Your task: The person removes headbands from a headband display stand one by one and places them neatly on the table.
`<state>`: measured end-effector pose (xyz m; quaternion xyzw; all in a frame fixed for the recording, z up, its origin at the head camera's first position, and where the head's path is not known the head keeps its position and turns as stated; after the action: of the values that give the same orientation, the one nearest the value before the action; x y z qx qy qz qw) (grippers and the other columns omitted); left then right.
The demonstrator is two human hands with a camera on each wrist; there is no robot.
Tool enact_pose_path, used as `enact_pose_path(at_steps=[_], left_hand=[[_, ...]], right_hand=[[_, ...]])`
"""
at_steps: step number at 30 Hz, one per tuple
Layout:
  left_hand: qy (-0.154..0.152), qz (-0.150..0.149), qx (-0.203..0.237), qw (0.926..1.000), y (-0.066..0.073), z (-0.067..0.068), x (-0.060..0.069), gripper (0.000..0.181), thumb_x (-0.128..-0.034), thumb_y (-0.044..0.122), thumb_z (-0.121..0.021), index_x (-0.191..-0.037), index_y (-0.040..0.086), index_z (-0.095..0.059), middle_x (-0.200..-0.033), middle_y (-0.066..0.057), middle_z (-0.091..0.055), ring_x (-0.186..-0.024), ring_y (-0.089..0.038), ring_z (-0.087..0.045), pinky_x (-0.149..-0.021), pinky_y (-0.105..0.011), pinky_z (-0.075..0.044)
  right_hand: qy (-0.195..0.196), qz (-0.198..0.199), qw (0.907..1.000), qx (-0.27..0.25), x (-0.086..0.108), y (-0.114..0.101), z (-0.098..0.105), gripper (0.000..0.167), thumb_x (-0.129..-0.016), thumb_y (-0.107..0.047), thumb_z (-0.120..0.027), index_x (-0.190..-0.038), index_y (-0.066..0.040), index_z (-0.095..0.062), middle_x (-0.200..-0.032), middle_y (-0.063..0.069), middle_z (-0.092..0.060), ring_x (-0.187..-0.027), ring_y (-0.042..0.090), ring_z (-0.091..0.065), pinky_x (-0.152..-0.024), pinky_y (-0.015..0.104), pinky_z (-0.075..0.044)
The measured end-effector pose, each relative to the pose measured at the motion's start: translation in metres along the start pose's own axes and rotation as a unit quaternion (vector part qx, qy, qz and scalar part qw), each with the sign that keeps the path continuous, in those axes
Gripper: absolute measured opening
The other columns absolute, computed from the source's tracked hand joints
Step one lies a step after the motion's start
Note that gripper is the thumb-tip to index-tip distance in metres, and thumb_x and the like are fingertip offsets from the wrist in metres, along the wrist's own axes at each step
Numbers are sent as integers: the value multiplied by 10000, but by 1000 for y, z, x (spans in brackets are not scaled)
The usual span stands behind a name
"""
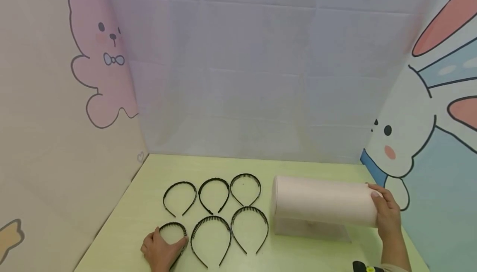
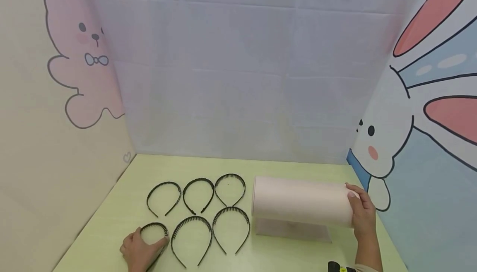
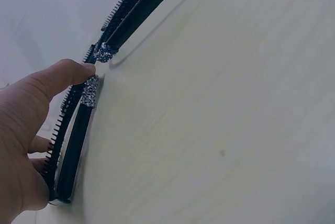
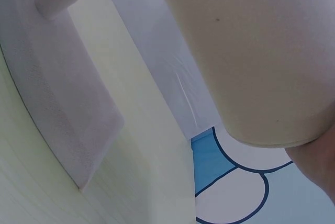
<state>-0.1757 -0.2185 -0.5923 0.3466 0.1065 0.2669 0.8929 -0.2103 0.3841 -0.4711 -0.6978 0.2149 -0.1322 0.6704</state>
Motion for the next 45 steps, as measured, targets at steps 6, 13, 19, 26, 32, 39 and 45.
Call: enact_pose_path(at_steps=[6, 13, 19, 26, 32, 39, 45], left_hand=[[-89, -5, 112, 9999, 0, -6, -7, 1151, -550, 420, -859, -1335, -180, -270, -1239, -362, -231, -1171, -524, -142, -964, -594, -122], [-130, -147, 106, 9997, 8, -13, -18, 1171, -558, 434, -859, -1348, -182, -252, -1247, -361, -222, -1167, -525, -145, -950, -591, -147], [-184, -354, 224, 9990, 21, -23, -26, 1167, -568, 432, -857, -1366, -165, -249, -1256, -339, -228, -1171, -511, -151, -945, -580, -170], [-99, -548, 76, 9984, 32, -33, -32, 1171, -555, 471, -848, -1357, -159, -273, -1241, -329, -265, -1163, -487, -185, -946, -572, -180], [-80, -571, -52, 9983, 34, -37, -27, 1141, -564, 479, -839, -1346, -151, -297, -1229, -329, -287, -1144, -480, -207, -930, -564, -203], [59, -655, 34, 9978, 36, -35, -25, 1092, -581, 478, -833, -1338, -134, -337, -1207, -310, -314, -1128, -456, -223, -925, -558, -207], [77, -597, 336, 9976, 37, -30, -27, 1014, -635, 418, -826, -1353, -107, -340, -1234, -300, -301, -1150, -465, -217, -930, -567, -209]], right_hand=[[75, 7, 9999, 124, -3, 2, 1, 272, -956, -185, -527, -1213, -151, -612, -1034, -244, -589, -987, 60, -436, -673, 170, -353], [134, 62, 9999, 87, -3, 2, 3, 264, -955, -174, -526, -1200, -156, -625, -1028, -233, -595, -977, 65, -441, -661, 164, -357], [224, 193, 9995, -107, -4, 2, 11, 260, -952, -157, -528, -1190, -134, -631, -1032, -211, -612, -993, 62, -452, -688, 180, -358], [75, 627, 9977, -261, -35, 55, 46, 306, -935, -175, -570, -1234, -128, -613, -1161, -121, -609, -978, 44, -504, -654, 184, -377], [414, 541, 9977, 7, -39, 58, 47, 306, -901, -187, -625, -1202, -138, -644, -1126, -109, -622, -866, 47, -533, -557, 188, -417], [1044, 394, 9937, -110, -5, 10, 16, 234, -878, -164, -647, -1105, -142, -701, -927, -188, -638, -787, 27, -534, -564, 113, -412], [1442, 540, 9879, 191, 2, 4, 10, 234, -859, -191, -678, -1083, -131, -708, -877, -160, -638, -755, -4, -553, -533, 91, -415]])
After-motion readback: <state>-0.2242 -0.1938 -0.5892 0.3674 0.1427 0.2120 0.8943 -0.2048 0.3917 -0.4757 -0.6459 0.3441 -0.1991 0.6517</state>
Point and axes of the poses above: each hand's wrist, its own x-axis away from the middle knuckle, its own z-axis out of the back of the hand, y = z × x, the point moved 3 cm from there along -x, towards the middle knuckle
